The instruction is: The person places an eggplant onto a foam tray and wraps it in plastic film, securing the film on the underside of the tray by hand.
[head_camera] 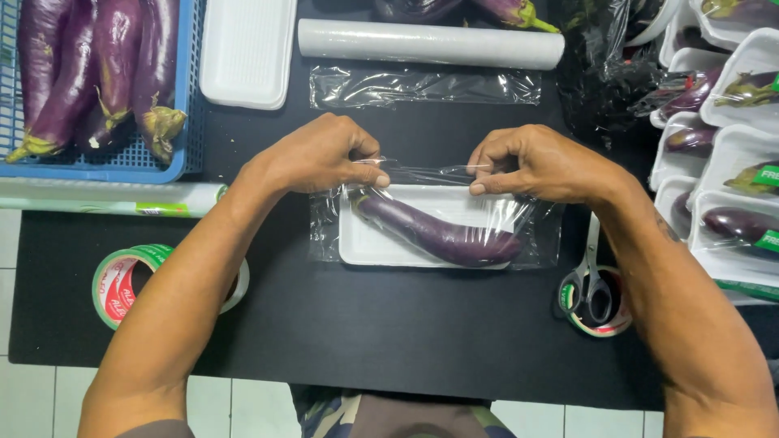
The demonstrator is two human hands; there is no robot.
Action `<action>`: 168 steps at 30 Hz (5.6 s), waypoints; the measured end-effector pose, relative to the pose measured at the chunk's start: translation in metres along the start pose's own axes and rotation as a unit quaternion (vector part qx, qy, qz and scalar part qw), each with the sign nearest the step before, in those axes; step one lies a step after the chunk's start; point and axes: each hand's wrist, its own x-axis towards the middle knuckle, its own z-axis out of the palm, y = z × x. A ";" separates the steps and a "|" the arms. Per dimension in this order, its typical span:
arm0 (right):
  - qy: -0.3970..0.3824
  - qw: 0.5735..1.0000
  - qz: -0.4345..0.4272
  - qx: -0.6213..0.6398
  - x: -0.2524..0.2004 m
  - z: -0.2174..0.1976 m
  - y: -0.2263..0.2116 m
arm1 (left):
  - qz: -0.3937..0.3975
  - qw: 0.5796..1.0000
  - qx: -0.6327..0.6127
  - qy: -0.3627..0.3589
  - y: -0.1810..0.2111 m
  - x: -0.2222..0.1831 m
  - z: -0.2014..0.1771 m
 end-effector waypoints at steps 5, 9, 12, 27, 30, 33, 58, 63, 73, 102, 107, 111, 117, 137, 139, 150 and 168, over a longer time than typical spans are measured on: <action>0.018 0.999 0.021 0.026 -0.008 0.003 0.001 | 0.014 0.999 -0.024 0.027 0.025 -0.007 -0.014; 0.034 0.998 0.035 0.043 -0.011 0.006 0.003 | 0.016 0.997 -0.038 0.058 0.024 -0.008 -0.013; 0.035 0.998 0.038 0.037 -0.010 0.004 0.001 | 0.018 0.997 0.001 0.071 0.034 -0.010 -0.018; 0.169 0.972 -0.142 -0.084 -0.049 0.011 0.000 | 0.069 0.979 0.066 0.183 0.044 -0.048 -0.005; 0.252 0.878 -0.317 -0.255 -0.081 0.026 0.002 | 0.109 0.935 0.189 0.278 0.051 -0.077 0.019; 0.285 0.834 -0.340 -0.328 -0.108 0.043 -0.003 | 0.224 0.873 0.231 0.366 0.049 -0.108 0.046; 0.236 0.916 -0.259 -0.194 -0.153 0.105 0.002 | 0.037 0.974 -0.010 0.225 0.066 -0.162 0.077; 0.138 0.983 -0.102 -0.064 -0.138 0.093 0.001 | -0.058 0.977 -0.090 0.187 0.077 -0.159 0.069; 0.064 0.997 0.018 0.044 -0.118 0.082 0.003 | -0.154 0.966 -0.156 0.136 0.071 -0.143 0.061; 0.011 0.997 0.060 0.038 -0.106 0.086 0.018 | 0.019 0.957 0.123 0.263 0.015 -0.143 0.065; 0.016 0.998 0.043 0.041 -0.108 0.087 0.017 | 0.326 0.860 0.222 0.324 0.102 -0.152 0.092; 0.040 0.998 0.022 0.033 -0.112 0.092 0.015 | 0.330 0.856 0.290 0.272 0.094 -0.134 0.122; 0.036 0.999 0.024 0.013 -0.111 0.094 0.020 | 0.260 0.863 0.361 0.240 0.102 -0.126 0.131; 0.147 0.988 -0.034 -0.026 -0.113 0.102 0.053 | 0.238 0.865 0.376 0.231 0.100 -0.117 0.135; 0.185 0.978 -0.072 -0.064 -0.114 0.109 0.060 | 0.240 0.861 0.380 0.237 0.101 -0.116 0.134; 0.334 0.941 -0.057 0.004 -0.119 0.045 0.068 | 0.015 0.997 0.040 0.063 0.124 -0.103 0.072; 0.369 0.899 -0.135 0.190 -0.090 0.085 -0.003 | 0.157 0.875 -0.445 0.107 0.084 -0.080 0.088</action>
